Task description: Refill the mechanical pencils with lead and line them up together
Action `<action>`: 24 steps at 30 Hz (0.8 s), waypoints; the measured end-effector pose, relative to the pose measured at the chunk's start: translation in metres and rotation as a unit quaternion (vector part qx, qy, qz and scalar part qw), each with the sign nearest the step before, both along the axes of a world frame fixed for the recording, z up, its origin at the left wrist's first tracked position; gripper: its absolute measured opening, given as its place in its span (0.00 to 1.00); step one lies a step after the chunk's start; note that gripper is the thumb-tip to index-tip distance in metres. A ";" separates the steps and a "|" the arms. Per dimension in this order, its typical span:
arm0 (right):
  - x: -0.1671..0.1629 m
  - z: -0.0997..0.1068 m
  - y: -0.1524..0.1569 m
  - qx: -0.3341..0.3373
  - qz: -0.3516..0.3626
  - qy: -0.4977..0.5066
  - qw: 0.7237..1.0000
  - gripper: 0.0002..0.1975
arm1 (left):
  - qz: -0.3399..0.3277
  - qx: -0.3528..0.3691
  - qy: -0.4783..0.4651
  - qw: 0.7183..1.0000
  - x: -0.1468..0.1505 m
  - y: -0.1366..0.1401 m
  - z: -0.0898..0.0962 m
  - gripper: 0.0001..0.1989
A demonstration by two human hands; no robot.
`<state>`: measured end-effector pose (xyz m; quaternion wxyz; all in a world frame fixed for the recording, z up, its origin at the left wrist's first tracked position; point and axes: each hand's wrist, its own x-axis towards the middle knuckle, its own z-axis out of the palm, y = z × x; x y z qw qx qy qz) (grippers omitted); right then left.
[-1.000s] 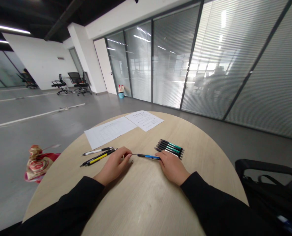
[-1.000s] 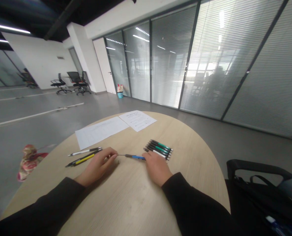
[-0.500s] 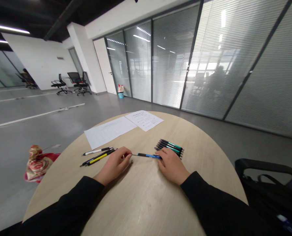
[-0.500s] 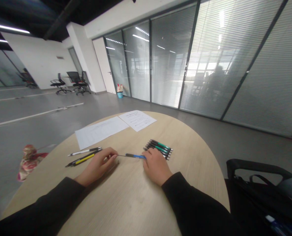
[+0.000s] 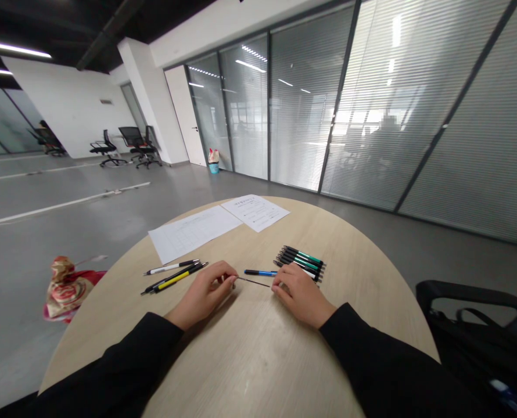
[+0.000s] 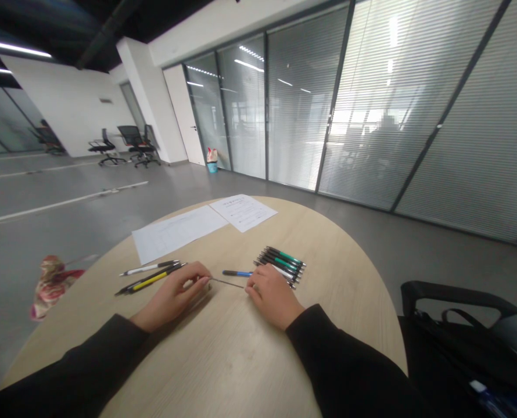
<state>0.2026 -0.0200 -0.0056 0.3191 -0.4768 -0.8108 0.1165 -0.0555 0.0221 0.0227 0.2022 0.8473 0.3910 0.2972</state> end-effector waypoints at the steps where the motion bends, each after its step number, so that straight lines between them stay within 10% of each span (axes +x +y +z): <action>1: 0.000 0.000 0.000 0.000 -0.001 -0.002 1.000 0.05 | 0.001 0.001 -0.001 1.000 0.000 0.000 0.000 0.11; 24: -0.001 -0.004 0.000 -0.013 -0.050 -0.068 0.996 0.06 | 0.102 0.032 0.146 0.984 -0.010 0.013 -0.014 0.06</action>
